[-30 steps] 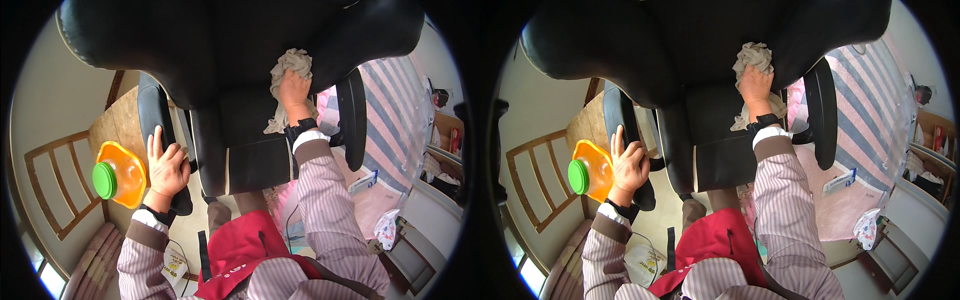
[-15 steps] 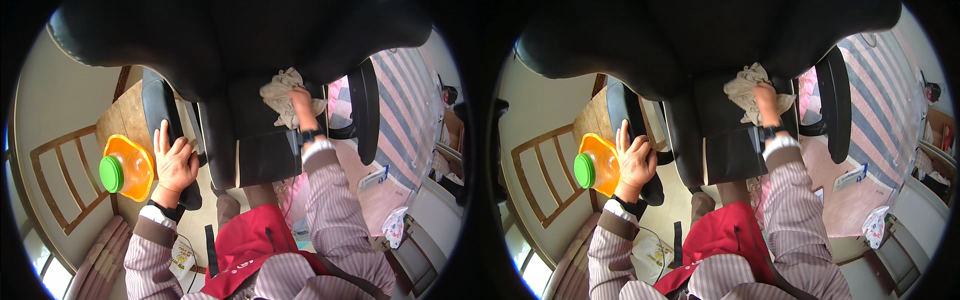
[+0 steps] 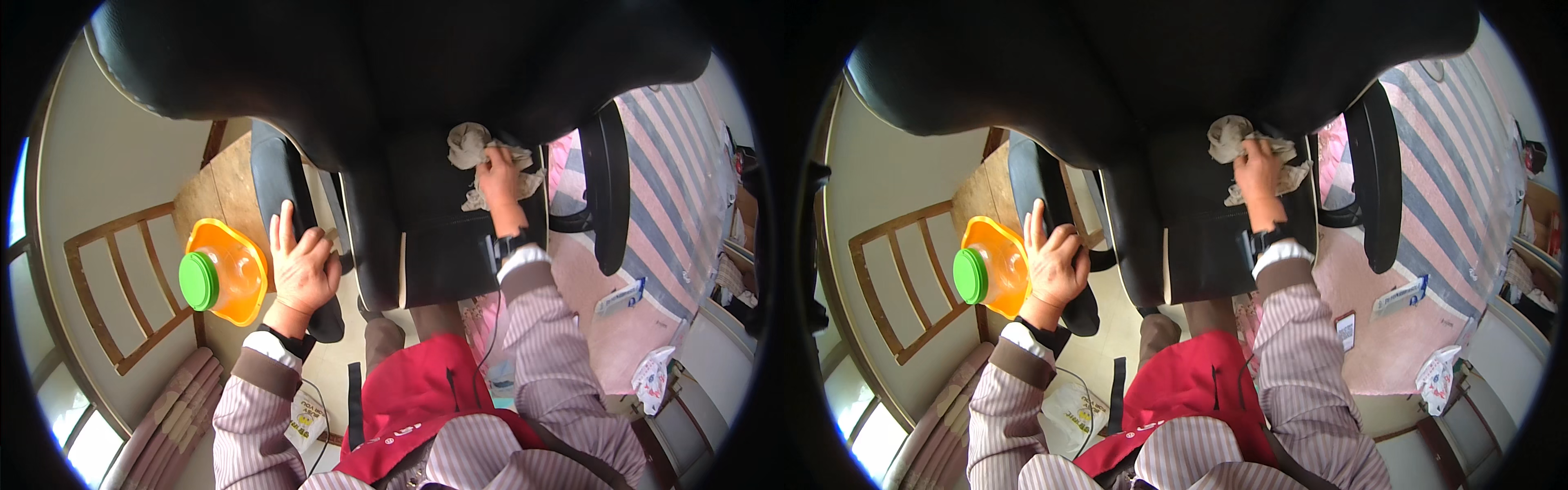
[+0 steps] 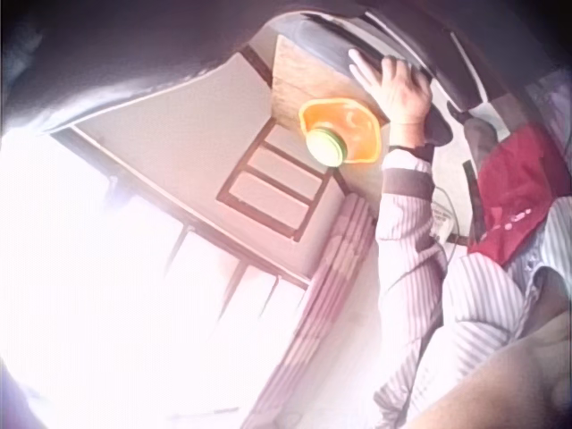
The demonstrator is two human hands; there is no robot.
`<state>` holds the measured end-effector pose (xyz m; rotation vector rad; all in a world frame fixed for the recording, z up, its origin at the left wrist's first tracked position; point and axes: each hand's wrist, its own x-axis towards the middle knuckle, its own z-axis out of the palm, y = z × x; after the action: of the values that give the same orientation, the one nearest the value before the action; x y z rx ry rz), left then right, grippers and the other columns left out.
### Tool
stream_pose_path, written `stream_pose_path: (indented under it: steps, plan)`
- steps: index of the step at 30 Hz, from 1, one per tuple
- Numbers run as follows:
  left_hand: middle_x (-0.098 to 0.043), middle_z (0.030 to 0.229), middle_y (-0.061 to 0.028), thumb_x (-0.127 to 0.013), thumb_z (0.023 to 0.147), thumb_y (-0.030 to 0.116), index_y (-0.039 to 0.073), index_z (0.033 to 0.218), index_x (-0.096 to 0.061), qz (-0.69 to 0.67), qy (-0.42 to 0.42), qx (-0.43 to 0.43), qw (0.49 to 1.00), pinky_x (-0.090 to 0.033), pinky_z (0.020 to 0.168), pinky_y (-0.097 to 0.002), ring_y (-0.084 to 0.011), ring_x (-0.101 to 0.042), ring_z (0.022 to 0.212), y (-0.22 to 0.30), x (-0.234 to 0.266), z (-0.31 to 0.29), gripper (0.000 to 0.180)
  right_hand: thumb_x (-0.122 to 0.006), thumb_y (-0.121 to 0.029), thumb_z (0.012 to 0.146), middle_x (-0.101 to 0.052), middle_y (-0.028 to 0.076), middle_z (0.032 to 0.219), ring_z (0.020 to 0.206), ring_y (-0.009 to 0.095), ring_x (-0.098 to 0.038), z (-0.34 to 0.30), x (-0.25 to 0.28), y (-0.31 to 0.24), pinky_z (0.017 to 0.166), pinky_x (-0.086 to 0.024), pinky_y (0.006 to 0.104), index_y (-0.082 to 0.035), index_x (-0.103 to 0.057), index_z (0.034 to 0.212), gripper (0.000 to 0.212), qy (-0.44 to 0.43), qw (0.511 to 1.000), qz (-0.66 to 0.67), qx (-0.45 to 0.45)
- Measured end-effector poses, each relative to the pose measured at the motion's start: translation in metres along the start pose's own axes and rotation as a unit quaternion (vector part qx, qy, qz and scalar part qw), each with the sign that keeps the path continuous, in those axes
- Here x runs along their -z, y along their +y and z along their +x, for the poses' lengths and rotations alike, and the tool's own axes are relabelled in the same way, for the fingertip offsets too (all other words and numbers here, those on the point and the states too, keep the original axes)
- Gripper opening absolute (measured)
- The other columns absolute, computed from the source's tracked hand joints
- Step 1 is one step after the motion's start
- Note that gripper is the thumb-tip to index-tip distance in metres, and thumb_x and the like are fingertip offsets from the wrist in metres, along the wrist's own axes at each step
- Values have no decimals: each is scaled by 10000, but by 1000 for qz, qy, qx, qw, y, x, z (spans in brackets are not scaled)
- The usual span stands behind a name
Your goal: The person wipes a black office chair with a cloth, cleaning the seat, backrest, armrests, and underside. They move a yellow basin from the chair to a nearby wooden chair and continue wiping the chair's base and frame.
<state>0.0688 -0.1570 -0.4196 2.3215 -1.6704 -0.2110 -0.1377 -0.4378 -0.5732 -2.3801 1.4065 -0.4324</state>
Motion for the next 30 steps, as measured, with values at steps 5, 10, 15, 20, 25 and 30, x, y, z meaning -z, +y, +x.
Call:
stream_pose_path:
  steps: [5, 10, 15, 20, 25, 30]
  plan:
    - [-601, 1009, -47, -612, 697, 124, 80, 830, -660, 0, -14, 11, 1000, -177, 1098, -610, -451, -280, 1346, 1, 1, 0, 148, -581, 71, 724, -535, 86, 1003, 832, 173, -546, 19, 50, -119, 746, -471, 288, -1, -563, 993, 279, 65, 857, 503, 89]
    - [-581, 984, -60, -592, 679, 121, 73, 870, -664, 5, -9, 0, 1000, -183, 1100, -596, -457, -285, 1338, 0, -2, -1, 209, -545, 30, 817, -564, 167, 1143, 1083, 241, -552, 59, 102, -245, 936, -432, 341, 30, -473, 1214, 404, 177, 826, 487, 224]
    - [-570, 981, -68, -572, 672, 127, 81, 943, -678, 0, -6, -2, 1000, -181, 1102, -590, -460, -288, 1330, -1, -2, -1, 295, -588, -101, 811, -451, 256, 1278, 1171, 410, -454, 52, 7, -268, 1026, -361, 474, -13, -442, 1284, 503, 254, 832, 445, 211]
    - [-591, 1010, -55, -607, 694, 130, 75, 842, -649, -6, -14, 12, 1000, -167, 1104, -595, -457, -273, 1344, 1, -2, -4, 163, -489, -292, 905, -469, 193, 1326, 1228, 347, -432, -27, -101, -177, 1032, -328, 496, -25, -477, 1300, 478, -64, 960, 272, 35]
    - [-585, 1000, -59, -616, 697, 129, 73, 812, -641, -13, 4, 9, 1000, -168, 1103, -592, -451, -278, 1343, -1, -2, -7, 131, -486, -136, 915, -554, 183, 1206, 1118, 302, -533, -36, -92, -159, 969, -414, 417, -38, -459, 1306, 404, -25, 909, 394, -133]
    - [-571, 964, -50, -600, 698, 115, 108, 856, -661, -23, -3, 14, 1000, -167, 1111, -577, -436, -291, 1340, -3, -4, -7, 169, -571, 15, 885, -582, 72, 1151, 1072, 162, -558, -3, 37, -206, 964, -438, 304, 0, -489, 1206, 332, 32, 746, 665, 21]
